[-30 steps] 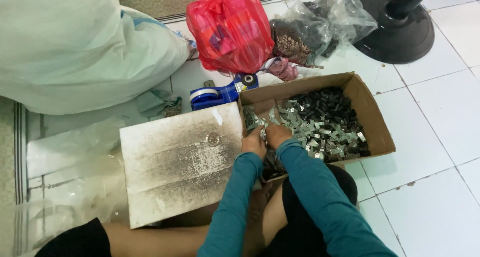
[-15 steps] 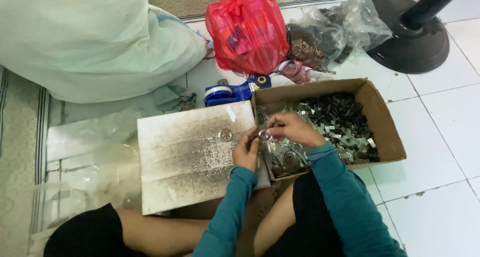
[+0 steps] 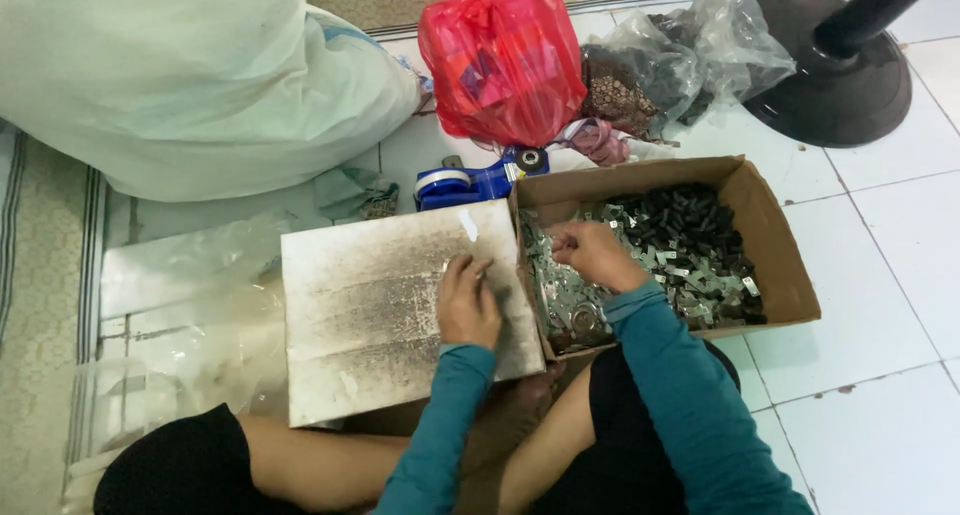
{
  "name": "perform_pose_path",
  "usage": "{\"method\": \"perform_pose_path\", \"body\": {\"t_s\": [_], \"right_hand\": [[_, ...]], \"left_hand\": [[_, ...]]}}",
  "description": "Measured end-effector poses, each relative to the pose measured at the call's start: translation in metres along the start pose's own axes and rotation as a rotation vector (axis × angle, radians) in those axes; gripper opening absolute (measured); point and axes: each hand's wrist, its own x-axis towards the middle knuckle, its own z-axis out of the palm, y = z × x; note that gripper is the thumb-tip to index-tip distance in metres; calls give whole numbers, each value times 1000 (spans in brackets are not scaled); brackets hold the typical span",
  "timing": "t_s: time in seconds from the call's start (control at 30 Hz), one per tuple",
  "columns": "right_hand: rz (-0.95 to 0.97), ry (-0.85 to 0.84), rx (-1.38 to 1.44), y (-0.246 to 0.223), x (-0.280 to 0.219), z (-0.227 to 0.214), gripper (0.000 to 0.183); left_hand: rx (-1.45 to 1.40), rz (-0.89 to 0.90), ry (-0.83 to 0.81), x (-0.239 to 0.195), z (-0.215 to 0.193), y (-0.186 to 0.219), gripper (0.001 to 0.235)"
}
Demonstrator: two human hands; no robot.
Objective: The person picks up metal washers from a cardboard box, places them into small plastic bags, and seals the bags by hand.
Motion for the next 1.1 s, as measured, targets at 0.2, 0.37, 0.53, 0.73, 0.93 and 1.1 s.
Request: {"method": "perform_pose_path", "body": {"t_s": [0.2,0.37,0.53,0.73,0.93,1.1], "right_hand": [[369,-313,-344,51,23,36,18],[306,-397,-443,86,19,103,23],[202,-421,-564,87,29,125,25],[41,-224,-310,63,36,95,17],[16,-82,189,-2,1,20,17],[150,-196,-98,7,-4,21,37]], "left_hand": [[380,73,-420,-2,44,53,46],[483,239,-262,-18,62,-1,41],[419,390,-112,-16,35,-26,51],[392,373,-165,-8,4,-42,46],[307,265,-97,3,23,-24,35],[31,130,-434,-1,58,14,49]]}}
